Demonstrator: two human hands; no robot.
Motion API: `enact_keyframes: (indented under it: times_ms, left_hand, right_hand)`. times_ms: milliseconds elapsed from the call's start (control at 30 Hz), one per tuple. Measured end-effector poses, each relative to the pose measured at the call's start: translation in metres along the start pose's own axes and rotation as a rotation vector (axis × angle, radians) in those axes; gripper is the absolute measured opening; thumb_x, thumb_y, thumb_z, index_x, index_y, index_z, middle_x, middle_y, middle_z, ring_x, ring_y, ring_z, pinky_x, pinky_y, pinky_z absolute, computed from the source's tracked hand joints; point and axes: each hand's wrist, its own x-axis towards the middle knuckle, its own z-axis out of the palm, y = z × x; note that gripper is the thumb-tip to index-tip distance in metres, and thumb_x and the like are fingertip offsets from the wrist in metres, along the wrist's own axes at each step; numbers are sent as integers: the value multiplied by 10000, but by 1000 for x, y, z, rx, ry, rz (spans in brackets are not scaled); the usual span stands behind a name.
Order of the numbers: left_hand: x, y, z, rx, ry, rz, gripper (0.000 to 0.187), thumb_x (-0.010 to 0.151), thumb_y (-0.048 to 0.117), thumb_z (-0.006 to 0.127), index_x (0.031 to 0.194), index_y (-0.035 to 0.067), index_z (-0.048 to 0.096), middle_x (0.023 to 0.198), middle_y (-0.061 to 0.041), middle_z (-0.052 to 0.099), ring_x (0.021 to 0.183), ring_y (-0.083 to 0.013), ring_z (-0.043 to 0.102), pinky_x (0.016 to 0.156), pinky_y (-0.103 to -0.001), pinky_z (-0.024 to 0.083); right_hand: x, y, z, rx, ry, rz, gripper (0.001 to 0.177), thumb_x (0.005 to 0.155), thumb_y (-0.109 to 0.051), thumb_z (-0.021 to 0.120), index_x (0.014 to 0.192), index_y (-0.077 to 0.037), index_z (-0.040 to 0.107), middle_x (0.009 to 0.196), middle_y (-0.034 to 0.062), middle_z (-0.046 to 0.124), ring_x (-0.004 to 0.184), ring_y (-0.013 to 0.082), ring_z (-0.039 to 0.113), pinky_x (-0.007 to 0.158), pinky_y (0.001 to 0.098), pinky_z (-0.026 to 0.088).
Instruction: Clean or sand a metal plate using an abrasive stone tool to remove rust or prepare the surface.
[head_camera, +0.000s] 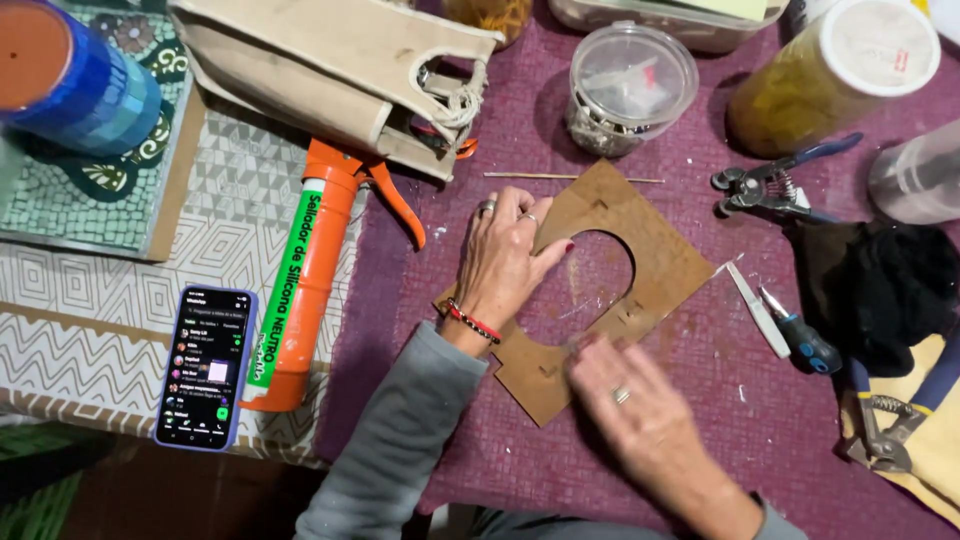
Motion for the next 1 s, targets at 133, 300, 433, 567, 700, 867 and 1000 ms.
enact_keyframes:
  times_ms: [133,300,433,567,700,867,1000]
  left_hand:
    - [-1,-1,-1,-6,12,22,397,786,216,835,1109,29,700,1053,-103,544,899,-301,548,812,-425,467]
    - [0,1,-3,-1,-6,8,396,791,206,828,1124,42,689,1065,-102,538,899,-306,548,807,-428,465]
    - [-1,1,-1,-9,0,10,399,785,213,832,1117,38,697,1060,-98,546,909,-307,553,812,-434,463]
    - [3,3,-5,-7,-29,6,408,785,192,819,1142,60,673,1054,-99,541,901,-313,549,798,-437,460]
    - [3,4,-4,-28,-29,-2,431,773,178,828,1159,48,689,1054,-105,549,897,-307,548,798,-423,464]
    - [2,4,-3,-40,-15,15,434,765,172,836,1151,27,700,1059,-103,555,900,-299,556,788,-416,469]
    - [2,2,-3,-36,-17,3,438,771,193,841,1166,65,704,1067,-98,554,901,-303,563,788,-426,473]
  right_hand:
    - [-4,-7,8,-53,10,38,460,875,-110,666,1315,3,592,1380,207,640,1295,339,615,1148,455,464]
    - [-1,-1,2,53,-35,-16,395,914,-127,585,1288,-9,632,1376,145,651,1311,274,599,1143,467,442]
    - [-1,-8,10,-73,-44,50,421,882,-133,591,1271,22,631,1356,202,655,1298,328,606,1163,460,426]
    - [-11,-10,9,68,-60,-54,420,917,-149,566,1303,11,611,1380,188,632,1334,316,573,1154,477,400]
    - [3,14,-12,-39,-60,67,435,892,-149,570,1284,35,608,1389,151,637,1316,277,592,1166,451,399]
    - [-20,-16,12,122,-3,-17,348,899,-107,626,1229,2,641,1335,166,665,1268,274,615,1135,448,441]
    - [-38,13,14,30,-6,52,442,860,-81,673,1300,-57,629,1377,127,655,1333,269,579,1165,479,430]
